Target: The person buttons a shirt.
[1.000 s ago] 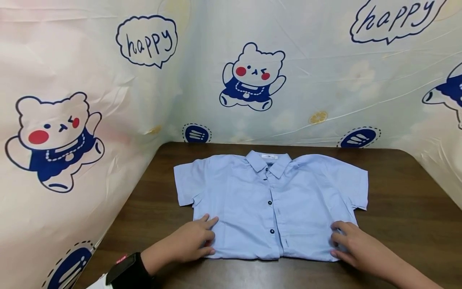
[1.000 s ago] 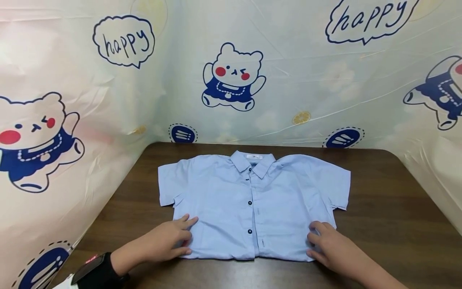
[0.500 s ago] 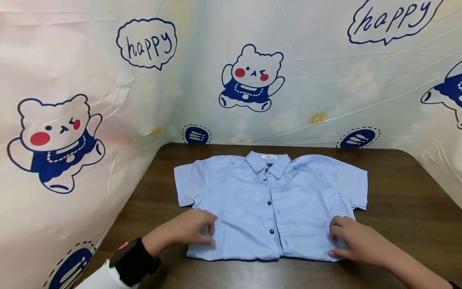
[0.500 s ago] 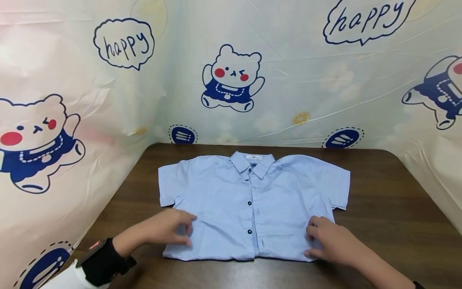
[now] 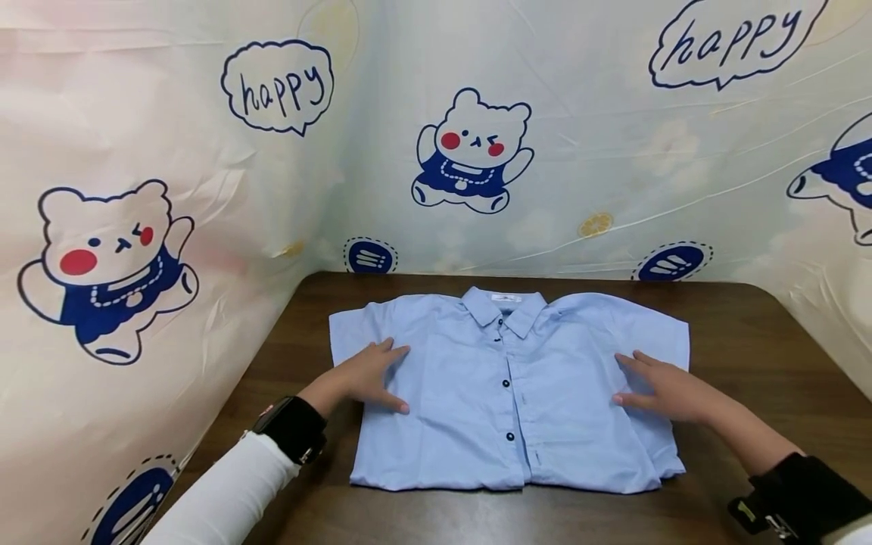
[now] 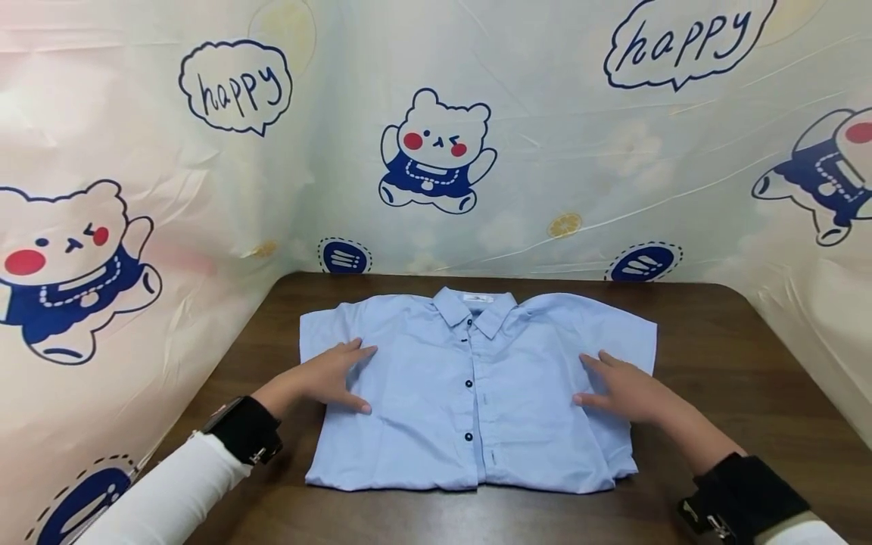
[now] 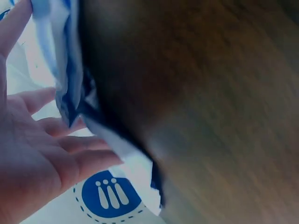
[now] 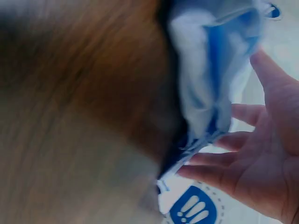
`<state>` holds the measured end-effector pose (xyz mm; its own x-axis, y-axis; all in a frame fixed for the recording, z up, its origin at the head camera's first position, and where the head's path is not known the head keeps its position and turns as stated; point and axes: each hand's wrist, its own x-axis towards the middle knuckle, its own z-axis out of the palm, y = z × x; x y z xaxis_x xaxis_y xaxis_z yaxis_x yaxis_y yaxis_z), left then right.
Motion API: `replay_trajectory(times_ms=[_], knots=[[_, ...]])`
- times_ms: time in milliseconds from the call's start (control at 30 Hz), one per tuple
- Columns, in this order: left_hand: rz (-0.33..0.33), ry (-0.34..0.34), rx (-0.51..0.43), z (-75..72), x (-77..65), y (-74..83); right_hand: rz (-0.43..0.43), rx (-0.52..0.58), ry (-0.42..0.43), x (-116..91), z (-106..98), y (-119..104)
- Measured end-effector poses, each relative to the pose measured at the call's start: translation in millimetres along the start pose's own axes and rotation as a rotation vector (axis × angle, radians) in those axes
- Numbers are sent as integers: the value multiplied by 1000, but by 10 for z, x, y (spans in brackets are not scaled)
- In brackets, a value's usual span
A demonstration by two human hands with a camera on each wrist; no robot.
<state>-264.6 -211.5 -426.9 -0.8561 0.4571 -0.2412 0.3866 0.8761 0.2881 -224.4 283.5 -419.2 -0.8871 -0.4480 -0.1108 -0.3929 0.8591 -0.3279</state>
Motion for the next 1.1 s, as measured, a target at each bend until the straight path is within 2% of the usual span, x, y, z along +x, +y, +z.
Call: replay_trajectory(times_ms=[100,267,400,900,1100], knots=[[-40,-48,28,29,70,8,70,-8,-77,56,36,42],[-70,-65,42,5,168,13,91,-76,-91,151,38,98],[-82,-69,36,4,212,-11,111,-70,-112,214,33,128],[-80,-78,22,-18,223,-20,137,-51,-126,236,27,124],[-90,-108,37,-74,245,9,130,-69,-148,258,-11,102]])
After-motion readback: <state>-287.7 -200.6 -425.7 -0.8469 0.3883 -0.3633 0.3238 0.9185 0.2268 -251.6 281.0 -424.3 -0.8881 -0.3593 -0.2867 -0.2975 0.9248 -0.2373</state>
